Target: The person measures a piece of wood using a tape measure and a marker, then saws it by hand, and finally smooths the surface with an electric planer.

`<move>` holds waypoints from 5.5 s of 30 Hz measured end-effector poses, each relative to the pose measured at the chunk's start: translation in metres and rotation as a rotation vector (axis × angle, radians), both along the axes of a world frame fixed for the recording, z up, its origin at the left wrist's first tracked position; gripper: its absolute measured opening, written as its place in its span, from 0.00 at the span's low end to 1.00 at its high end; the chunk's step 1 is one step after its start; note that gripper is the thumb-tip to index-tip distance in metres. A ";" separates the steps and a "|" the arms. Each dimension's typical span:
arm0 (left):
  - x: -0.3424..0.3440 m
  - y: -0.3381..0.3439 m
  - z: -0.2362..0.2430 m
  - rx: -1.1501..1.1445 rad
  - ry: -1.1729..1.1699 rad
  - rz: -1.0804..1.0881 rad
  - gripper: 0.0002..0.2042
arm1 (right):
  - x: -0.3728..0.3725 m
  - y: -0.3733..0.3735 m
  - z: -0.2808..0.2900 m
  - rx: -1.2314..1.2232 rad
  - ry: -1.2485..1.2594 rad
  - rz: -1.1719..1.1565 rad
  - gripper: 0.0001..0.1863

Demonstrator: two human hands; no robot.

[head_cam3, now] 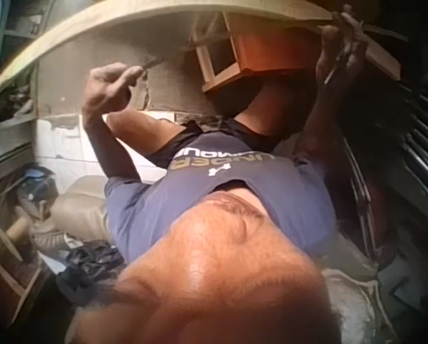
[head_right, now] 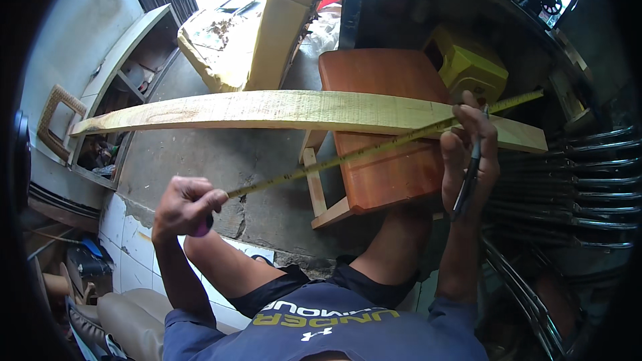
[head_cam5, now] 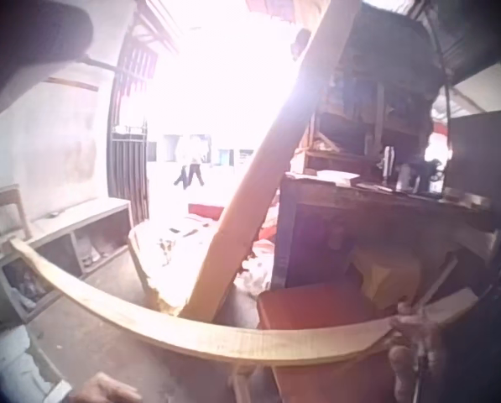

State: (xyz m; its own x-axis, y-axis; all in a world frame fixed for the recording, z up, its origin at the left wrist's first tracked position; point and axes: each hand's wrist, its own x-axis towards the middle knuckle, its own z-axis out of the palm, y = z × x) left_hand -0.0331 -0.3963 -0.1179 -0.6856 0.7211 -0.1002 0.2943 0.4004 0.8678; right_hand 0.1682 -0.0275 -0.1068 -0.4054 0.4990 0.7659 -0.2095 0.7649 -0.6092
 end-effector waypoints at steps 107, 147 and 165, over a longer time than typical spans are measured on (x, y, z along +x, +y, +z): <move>-0.094 0.108 0.061 -0.649 0.431 0.014 0.25 | -0.100 0.040 0.016 -0.053 -0.555 0.404 0.17; 0.084 0.021 -0.137 0.150 -0.633 -0.487 0.27 | 0.012 -0.133 -0.027 -0.716 -0.069 0.565 0.24; 0.194 0.059 -0.302 0.508 -0.996 0.574 0.17 | 0.010 -0.174 -0.206 -0.032 -1.044 0.526 0.19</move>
